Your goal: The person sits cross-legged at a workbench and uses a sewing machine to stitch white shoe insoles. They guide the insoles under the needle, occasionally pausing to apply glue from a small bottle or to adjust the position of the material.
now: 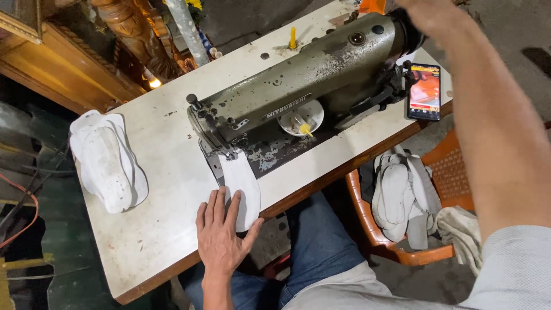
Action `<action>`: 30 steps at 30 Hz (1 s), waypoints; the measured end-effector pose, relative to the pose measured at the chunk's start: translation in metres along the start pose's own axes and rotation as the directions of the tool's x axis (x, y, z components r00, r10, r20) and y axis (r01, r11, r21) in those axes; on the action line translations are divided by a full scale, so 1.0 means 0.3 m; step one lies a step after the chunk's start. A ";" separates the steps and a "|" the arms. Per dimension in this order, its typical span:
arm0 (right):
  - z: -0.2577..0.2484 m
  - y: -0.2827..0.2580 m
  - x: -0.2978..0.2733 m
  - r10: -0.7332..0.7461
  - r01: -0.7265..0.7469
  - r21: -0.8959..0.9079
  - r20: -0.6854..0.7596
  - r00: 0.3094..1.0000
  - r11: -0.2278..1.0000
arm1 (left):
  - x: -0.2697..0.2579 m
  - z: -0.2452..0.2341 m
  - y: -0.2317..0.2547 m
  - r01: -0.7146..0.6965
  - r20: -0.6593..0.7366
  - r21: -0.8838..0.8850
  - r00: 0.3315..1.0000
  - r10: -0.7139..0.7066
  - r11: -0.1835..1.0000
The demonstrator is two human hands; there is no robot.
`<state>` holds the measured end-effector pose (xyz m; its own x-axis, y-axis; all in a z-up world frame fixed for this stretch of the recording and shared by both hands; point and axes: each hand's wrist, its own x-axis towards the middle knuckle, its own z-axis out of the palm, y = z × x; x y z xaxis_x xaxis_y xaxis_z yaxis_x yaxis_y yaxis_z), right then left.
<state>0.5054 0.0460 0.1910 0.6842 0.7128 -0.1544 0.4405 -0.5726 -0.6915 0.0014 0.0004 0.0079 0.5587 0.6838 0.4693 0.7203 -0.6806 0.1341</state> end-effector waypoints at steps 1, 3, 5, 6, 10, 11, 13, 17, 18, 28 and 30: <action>0.012 0.024 0.044 -0.043 0.045 0.074 -0.028 0.999 0.996 | -0.002 -0.001 0.000 0.011 0.007 -0.001 1.000 -0.011 1.000; 0.055 0.082 0.122 -0.111 0.121 0.180 -0.067 0.992 0.976 | 0.000 0.001 -0.001 0.014 0.003 0.002 1.000 -0.014 1.000; 0.095 0.154 0.181 -0.180 0.202 0.285 -0.101 0.978 0.937 | 0.000 -0.003 -0.005 0.026 -0.001 0.013 1.000 -0.026 1.000; 0.108 0.205 0.199 -0.172 0.228 0.283 -0.208 0.963 0.932 | 0.000 -0.007 -0.006 0.015 -0.009 -0.004 1.000 -0.015 1.000; 0.114 0.346 0.273 -0.400 0.512 0.343 -0.346 0.848 0.788 | -0.004 -0.015 -0.019 -0.001 -0.013 -0.028 1.000 0.001 1.000; 0.114 0.362 0.298 -0.403 0.511 0.348 -0.338 0.850 0.786 | -0.007 -0.017 -0.021 0.007 -0.010 -0.023 1.000 -0.007 1.000; 0.102 0.402 0.350 -0.302 0.458 0.324 -0.431 0.850 0.828 | -0.002 -0.018 -0.019 0.004 -0.024 -0.046 1.000 -0.005 0.999; 0.099 0.262 0.270 -0.289 0.365 0.293 -0.273 0.918 0.884 | 0.000 -0.020 -0.019 0.008 -0.026 -0.038 1.000 -0.009 0.999; 0.109 0.283 0.286 -0.268 0.338 0.274 -0.262 0.927 0.900 | 0.000 -0.022 -0.020 0.003 -0.034 -0.041 0.999 -0.004 0.999; 0.100 0.251 0.165 -0.327 0.448 0.425 -0.329 0.886 0.787 | -0.002 -0.019 -0.023 -0.003 -0.037 -0.058 0.999 0.001 0.998; 0.100 0.242 0.172 -0.266 0.381 0.441 -0.300 0.916 0.813 | -0.001 -0.017 -0.020 -0.007 -0.034 -0.057 0.999 0.005 0.998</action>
<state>0.5553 0.0534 0.1117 0.6841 0.6835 0.2546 0.3622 -0.0153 -0.9320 -0.0051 0.0029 0.0114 0.5478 0.6713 0.4993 0.6920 -0.6990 0.1805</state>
